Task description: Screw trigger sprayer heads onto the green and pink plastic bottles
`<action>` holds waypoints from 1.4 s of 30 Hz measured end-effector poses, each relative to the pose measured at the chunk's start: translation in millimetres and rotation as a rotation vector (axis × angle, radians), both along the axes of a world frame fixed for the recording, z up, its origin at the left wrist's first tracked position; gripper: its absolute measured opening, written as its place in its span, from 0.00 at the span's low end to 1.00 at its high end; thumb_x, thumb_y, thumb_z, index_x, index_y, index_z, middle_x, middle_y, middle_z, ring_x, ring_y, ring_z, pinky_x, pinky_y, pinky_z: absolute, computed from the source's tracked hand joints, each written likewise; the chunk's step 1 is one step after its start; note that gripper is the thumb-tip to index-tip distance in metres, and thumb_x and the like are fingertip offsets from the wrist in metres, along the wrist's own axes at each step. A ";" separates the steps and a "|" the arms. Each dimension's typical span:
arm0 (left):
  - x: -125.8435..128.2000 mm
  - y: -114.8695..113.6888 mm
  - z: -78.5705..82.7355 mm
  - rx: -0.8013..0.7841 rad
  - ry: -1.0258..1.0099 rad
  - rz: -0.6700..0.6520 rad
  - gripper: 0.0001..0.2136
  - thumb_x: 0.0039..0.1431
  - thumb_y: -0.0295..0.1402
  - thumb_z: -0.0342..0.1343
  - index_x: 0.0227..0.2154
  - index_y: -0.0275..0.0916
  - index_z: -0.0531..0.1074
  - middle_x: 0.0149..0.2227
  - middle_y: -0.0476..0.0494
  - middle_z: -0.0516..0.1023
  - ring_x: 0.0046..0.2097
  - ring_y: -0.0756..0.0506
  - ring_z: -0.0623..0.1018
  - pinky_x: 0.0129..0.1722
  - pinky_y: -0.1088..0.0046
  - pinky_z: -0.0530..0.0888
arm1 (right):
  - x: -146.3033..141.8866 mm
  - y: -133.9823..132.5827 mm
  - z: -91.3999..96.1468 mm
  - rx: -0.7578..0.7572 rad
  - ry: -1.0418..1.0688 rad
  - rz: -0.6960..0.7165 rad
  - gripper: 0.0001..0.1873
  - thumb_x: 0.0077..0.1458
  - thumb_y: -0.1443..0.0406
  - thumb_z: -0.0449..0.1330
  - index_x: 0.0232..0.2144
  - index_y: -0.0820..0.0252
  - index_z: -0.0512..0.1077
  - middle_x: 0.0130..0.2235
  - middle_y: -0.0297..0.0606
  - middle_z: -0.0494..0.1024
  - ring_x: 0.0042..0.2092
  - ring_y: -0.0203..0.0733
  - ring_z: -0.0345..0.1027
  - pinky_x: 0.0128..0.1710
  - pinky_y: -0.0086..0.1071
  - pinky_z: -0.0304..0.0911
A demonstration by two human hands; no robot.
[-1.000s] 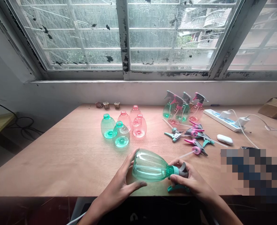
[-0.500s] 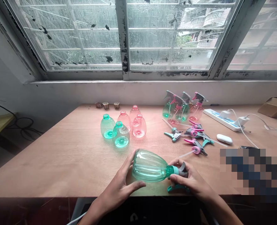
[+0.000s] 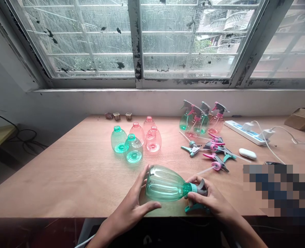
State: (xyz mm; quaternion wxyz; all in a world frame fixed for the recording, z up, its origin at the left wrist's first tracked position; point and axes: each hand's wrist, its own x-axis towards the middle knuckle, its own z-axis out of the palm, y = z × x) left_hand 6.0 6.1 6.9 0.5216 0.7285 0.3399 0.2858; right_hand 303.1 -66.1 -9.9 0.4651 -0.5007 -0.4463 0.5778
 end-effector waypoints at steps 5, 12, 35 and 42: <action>1.7 1.3 3.6 -0.011 0.021 -0.007 0.45 0.65 0.41 0.69 0.78 0.51 0.52 0.81 0.44 0.51 0.81 0.32 0.51 0.79 0.52 0.55 | -0.9 0.4 2.4 0.019 0.017 -0.003 0.31 0.52 0.45 0.77 0.44 0.58 0.72 0.27 0.33 0.82 0.31 0.42 0.77 0.35 0.34 0.75; 1.8 -0.9 2.5 -0.096 -0.105 -0.077 0.43 0.66 0.30 0.66 0.78 0.59 0.52 0.82 0.49 0.46 0.79 0.32 0.57 0.74 0.54 0.67 | 2.2 -2.9 -3.3 0.008 0.038 0.065 0.28 0.52 0.48 0.78 0.42 0.58 0.73 0.29 0.34 0.84 0.31 0.43 0.79 0.35 0.35 0.75; 0.8 -1.8 2.0 -0.037 -0.049 -0.034 0.45 0.66 0.35 0.68 0.78 0.55 0.49 0.82 0.47 0.48 0.81 0.33 0.51 0.80 0.51 0.54 | 1.0 -1.6 -3.2 0.022 0.034 0.011 0.28 0.54 0.47 0.77 0.44 0.59 0.74 0.29 0.35 0.84 0.33 0.45 0.80 0.36 0.37 0.76; 1.4 -1.8 6.0 -0.102 -0.099 -0.045 0.42 0.67 0.44 0.68 0.77 0.51 0.52 0.80 0.39 0.54 0.79 0.32 0.58 0.78 0.51 0.59 | 1.1 -0.2 -3.2 0.039 0.019 -0.019 0.28 0.53 0.47 0.77 0.44 0.59 0.74 0.29 0.35 0.83 0.33 0.47 0.80 0.37 0.39 0.77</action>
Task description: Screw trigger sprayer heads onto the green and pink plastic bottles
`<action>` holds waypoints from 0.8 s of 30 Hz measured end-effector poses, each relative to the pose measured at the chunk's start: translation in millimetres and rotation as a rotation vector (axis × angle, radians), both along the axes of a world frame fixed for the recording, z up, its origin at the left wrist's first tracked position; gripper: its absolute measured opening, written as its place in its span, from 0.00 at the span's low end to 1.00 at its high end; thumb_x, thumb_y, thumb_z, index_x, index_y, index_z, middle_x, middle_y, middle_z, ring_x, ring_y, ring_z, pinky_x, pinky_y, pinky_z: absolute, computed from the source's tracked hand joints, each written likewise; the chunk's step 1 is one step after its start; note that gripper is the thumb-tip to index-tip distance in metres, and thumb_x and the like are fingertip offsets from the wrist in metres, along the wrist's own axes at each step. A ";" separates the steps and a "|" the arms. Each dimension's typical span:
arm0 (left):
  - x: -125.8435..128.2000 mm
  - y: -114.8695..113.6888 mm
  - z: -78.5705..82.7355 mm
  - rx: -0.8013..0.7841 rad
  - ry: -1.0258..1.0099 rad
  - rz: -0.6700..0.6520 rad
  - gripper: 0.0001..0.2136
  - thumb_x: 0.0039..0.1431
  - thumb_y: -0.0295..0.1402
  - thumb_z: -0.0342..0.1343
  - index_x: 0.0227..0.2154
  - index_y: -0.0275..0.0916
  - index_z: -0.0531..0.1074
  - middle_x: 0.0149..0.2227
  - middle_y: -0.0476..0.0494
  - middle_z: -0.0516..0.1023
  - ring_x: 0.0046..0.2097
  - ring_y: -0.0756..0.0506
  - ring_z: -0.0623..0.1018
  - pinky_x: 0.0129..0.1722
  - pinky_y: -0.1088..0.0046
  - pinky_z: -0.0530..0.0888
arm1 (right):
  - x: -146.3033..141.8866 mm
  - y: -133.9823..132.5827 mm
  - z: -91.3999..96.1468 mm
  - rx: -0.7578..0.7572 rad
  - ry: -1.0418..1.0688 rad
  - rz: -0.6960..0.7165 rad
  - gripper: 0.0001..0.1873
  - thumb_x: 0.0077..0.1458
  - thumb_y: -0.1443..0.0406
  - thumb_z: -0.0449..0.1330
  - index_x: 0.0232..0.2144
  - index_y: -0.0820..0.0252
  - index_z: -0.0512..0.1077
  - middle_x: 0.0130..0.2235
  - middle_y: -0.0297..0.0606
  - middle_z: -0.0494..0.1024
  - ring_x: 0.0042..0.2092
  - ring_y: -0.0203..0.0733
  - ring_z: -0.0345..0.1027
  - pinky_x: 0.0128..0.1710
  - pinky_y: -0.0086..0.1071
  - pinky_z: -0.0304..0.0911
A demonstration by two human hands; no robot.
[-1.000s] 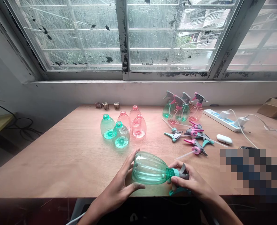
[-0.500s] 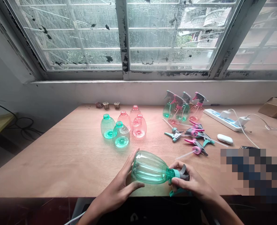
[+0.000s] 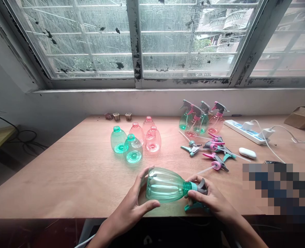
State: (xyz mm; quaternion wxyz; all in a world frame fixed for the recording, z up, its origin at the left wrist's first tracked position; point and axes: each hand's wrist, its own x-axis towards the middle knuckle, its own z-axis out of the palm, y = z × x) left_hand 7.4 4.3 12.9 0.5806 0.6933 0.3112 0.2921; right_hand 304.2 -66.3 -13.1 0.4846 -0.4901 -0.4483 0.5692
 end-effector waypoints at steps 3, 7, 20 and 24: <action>0.3 2.1 -3.2 0.086 0.093 0.005 0.47 0.64 0.40 0.71 0.78 0.53 0.48 0.81 0.43 0.50 0.80 0.34 0.54 0.79 0.53 0.55 | 1.1 1.2 -3.1 0.034 0.001 -0.036 0.28 0.56 0.46 0.76 0.44 0.59 0.74 0.28 0.35 0.83 0.32 0.44 0.79 0.38 0.37 0.75; 0.0 3.4 -9.8 0.212 0.186 0.023 0.46 0.67 0.37 0.67 0.79 0.54 0.45 0.82 0.46 0.48 0.81 0.35 0.51 0.80 0.52 0.52 | 0.4 2.6 -4.3 0.039 0.035 -0.044 0.27 0.56 0.46 0.76 0.43 0.60 0.73 0.28 0.35 0.84 0.31 0.43 0.78 0.38 0.36 0.75; -1.7 2.3 -6.8 0.227 0.229 0.041 0.44 0.68 0.44 0.66 0.79 0.53 0.47 0.82 0.45 0.47 0.81 0.34 0.49 0.80 0.51 0.48 | -1.5 0.9 1.9 0.027 0.023 0.017 0.28 0.56 0.46 0.75 0.45 0.58 0.72 0.30 0.35 0.84 0.33 0.46 0.80 0.39 0.39 0.77; -1.8 2.8 -12.1 0.306 0.169 0.060 0.38 0.73 0.41 0.61 0.78 0.59 0.49 0.82 0.50 0.48 0.81 0.36 0.52 0.80 0.53 0.51 | -0.6 0.8 -1.1 0.037 0.048 0.019 0.27 0.57 0.47 0.75 0.45 0.58 0.72 0.33 0.38 0.86 0.33 0.44 0.80 0.38 0.37 0.76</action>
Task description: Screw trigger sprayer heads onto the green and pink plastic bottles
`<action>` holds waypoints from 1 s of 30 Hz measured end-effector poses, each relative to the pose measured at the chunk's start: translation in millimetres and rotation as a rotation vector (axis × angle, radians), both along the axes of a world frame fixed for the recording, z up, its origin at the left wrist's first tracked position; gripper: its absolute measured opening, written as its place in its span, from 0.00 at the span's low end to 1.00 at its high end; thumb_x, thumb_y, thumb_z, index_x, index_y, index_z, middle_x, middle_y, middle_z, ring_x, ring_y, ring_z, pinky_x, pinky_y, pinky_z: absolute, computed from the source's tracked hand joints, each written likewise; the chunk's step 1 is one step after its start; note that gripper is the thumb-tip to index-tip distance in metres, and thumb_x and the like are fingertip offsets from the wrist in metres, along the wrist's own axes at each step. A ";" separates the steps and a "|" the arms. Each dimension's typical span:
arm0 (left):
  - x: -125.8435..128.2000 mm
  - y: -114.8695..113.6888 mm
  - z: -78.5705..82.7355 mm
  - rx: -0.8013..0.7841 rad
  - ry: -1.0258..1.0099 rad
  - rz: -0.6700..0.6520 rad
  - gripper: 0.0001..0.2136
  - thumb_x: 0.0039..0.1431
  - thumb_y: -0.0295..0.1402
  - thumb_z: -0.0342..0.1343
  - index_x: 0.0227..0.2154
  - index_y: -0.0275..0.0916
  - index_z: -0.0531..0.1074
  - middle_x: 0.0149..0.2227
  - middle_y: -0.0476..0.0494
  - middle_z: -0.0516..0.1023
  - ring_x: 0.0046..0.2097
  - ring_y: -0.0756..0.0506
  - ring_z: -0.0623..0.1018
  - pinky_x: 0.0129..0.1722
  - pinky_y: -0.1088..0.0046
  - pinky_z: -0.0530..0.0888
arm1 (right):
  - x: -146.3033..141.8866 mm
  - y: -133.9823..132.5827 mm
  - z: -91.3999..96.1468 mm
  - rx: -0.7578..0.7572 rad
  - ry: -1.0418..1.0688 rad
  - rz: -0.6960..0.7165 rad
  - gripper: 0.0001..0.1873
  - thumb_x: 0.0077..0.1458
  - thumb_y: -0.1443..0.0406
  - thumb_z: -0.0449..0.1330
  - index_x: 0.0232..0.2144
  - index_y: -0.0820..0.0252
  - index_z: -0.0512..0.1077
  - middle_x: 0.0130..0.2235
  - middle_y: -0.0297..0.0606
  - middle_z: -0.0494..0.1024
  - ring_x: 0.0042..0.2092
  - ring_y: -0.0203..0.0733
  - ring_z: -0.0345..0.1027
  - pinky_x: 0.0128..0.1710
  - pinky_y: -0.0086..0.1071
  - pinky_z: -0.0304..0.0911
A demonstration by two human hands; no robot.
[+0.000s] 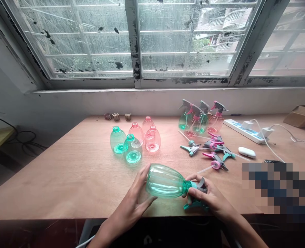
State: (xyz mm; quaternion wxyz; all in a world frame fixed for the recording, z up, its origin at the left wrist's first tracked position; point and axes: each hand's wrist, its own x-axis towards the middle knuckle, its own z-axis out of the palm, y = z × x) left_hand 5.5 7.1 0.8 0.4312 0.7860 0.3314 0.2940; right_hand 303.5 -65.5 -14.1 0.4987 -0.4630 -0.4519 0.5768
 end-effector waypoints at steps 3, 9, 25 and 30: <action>0.9 1.0 0.9 -0.087 -0.041 -0.025 0.42 0.70 0.44 0.65 0.79 0.58 0.48 0.81 0.46 0.54 0.79 0.33 0.57 0.78 0.53 0.59 | 0.0 -0.1 -0.1 0.014 -0.001 -0.008 0.26 0.58 0.47 0.75 0.43 0.59 0.73 0.31 0.36 0.85 0.32 0.43 0.80 0.38 0.36 0.76; 0.5 4.5 1.6 -0.017 -0.046 0.020 0.32 0.74 0.45 0.60 0.76 0.56 0.57 0.80 0.46 0.56 0.80 0.35 0.54 0.80 0.53 0.53 | -1.4 0.9 2.0 0.010 -0.009 0.035 0.25 0.59 0.47 0.75 0.43 0.59 0.72 0.33 0.38 0.86 0.34 0.43 0.80 0.39 0.36 0.77; -2.0 3.9 -6.9 0.021 -0.302 0.124 0.14 0.71 0.38 0.65 0.57 0.53 0.73 0.67 0.42 0.77 0.67 0.37 0.78 0.68 0.54 0.76 | -1.9 2.3 0.0 0.005 -0.003 -0.025 0.25 0.57 0.47 0.76 0.42 0.60 0.74 0.31 0.37 0.87 0.31 0.41 0.80 0.36 0.33 0.75; 0.9 0.2 -9.0 0.076 -0.342 0.096 0.23 0.73 0.33 0.63 0.65 0.61 0.69 0.63 0.46 0.76 0.60 0.42 0.82 0.61 0.63 0.81 | 0.5 3.8 -4.4 0.024 -0.005 -0.054 0.24 0.59 0.48 0.75 0.42 0.61 0.77 0.33 0.38 0.87 0.31 0.40 0.80 0.35 0.33 0.75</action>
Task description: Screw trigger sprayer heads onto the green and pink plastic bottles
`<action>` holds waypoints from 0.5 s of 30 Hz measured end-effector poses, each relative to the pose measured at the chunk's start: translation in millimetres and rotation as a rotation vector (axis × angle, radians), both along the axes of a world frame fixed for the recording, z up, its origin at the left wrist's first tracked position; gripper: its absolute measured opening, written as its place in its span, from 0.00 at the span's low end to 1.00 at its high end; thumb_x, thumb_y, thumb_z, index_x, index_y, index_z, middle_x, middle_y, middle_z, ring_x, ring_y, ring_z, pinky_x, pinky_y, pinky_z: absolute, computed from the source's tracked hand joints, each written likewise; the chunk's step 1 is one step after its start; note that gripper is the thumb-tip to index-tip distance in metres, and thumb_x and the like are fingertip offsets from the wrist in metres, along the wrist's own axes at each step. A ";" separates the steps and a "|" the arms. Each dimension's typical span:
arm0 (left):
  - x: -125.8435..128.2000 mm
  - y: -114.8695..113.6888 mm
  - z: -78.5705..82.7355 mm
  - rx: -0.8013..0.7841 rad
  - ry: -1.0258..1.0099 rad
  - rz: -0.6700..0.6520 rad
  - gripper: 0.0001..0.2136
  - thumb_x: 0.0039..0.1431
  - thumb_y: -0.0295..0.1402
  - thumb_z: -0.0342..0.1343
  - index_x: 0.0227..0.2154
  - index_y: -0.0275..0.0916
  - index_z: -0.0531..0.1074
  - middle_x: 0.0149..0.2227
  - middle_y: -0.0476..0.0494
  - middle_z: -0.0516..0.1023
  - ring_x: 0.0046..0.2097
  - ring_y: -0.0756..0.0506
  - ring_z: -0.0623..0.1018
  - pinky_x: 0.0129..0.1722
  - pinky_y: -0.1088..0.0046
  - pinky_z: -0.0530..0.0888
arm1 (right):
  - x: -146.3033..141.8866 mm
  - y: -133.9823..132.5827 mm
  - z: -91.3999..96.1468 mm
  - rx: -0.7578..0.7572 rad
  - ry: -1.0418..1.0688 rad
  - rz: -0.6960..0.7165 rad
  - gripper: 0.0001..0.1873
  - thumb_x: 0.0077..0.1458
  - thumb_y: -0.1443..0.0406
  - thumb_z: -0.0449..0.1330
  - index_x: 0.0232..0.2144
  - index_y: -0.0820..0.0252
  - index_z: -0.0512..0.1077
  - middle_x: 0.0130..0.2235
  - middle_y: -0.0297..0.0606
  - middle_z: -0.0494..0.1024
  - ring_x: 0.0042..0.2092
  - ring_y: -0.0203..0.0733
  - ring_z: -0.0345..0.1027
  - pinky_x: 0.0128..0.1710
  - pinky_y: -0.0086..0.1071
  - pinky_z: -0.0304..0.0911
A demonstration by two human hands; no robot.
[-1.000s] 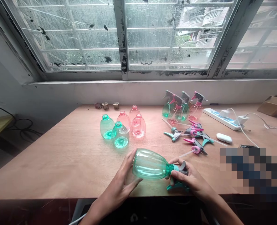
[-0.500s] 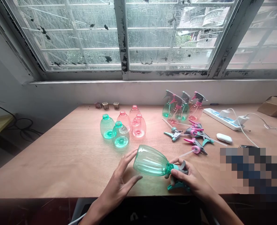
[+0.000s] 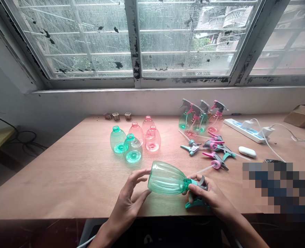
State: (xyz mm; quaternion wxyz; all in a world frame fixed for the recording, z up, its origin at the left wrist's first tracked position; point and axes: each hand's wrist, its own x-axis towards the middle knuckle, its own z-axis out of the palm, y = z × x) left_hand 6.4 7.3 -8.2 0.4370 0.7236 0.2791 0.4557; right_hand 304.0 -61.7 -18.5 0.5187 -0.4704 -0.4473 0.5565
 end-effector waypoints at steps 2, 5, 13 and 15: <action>0.2 -2.8 2.5 -0.005 -0.003 -0.023 0.25 0.72 0.34 0.64 0.66 0.64 0.68 0.61 0.46 0.74 0.61 0.40 0.81 0.60 0.63 0.83 | 0.1 0.1 -0.1 0.005 0.001 -0.007 0.24 0.59 0.48 0.75 0.42 0.61 0.77 0.33 0.38 0.87 0.30 0.40 0.79 0.35 0.33 0.75; -0.8 -4.1 6.6 0.002 0.034 -0.036 0.30 0.71 0.38 0.65 0.71 0.68 0.63 0.60 0.45 0.72 0.62 0.39 0.80 0.63 0.60 0.81 | -0.6 -1.1 1.5 0.002 0.004 -0.005 0.24 0.58 0.48 0.76 0.40 0.60 0.76 0.32 0.37 0.86 0.30 0.40 0.79 0.35 0.33 0.76; -0.1 3.2 4.7 0.191 0.233 0.044 0.25 0.76 0.34 0.58 0.71 0.63 0.67 0.67 0.43 0.73 0.67 0.38 0.79 0.65 0.63 0.79 | -2.2 -3.6 5.9 -0.020 0.025 -0.012 0.24 0.55 0.50 0.78 0.41 0.58 0.75 0.28 0.33 0.83 0.31 0.42 0.79 0.35 0.34 0.77; 1.8 2.1 6.7 0.337 0.232 0.047 0.27 0.76 0.27 0.55 0.72 0.59 0.65 0.69 0.43 0.74 0.70 0.41 0.76 0.68 0.66 0.76 | -2.1 -2.6 6.1 -0.016 0.097 -0.028 0.25 0.54 0.48 0.78 0.38 0.59 0.76 0.27 0.33 0.82 0.29 0.40 0.77 0.33 0.31 0.75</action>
